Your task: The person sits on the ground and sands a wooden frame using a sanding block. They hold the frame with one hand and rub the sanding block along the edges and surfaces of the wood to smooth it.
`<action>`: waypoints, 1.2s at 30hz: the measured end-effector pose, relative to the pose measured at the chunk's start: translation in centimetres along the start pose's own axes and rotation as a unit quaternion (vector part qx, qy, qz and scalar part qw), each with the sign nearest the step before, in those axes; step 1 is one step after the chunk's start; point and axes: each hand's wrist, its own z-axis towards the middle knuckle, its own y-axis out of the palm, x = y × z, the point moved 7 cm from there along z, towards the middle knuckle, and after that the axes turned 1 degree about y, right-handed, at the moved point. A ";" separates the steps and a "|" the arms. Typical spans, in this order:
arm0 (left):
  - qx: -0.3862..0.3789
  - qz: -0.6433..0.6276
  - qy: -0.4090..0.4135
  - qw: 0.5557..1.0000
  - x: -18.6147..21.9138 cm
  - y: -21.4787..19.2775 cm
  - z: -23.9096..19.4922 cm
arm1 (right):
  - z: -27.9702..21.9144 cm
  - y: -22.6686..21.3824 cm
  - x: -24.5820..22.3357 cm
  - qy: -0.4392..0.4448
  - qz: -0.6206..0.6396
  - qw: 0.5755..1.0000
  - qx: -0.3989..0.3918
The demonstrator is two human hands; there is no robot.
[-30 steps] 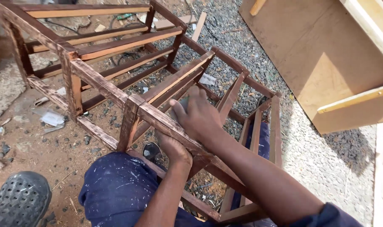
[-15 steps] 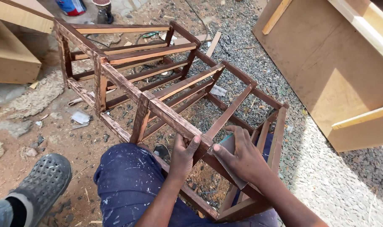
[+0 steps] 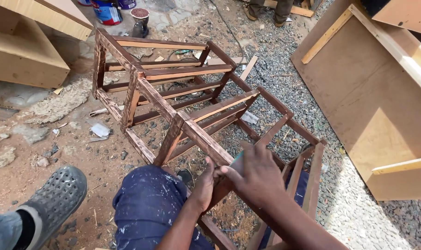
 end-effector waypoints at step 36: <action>0.165 0.377 0.024 0.911 2.9 1.8 -3.3 | -6.4 -1.1 5.4 0.220 0.323 0.920 -0.015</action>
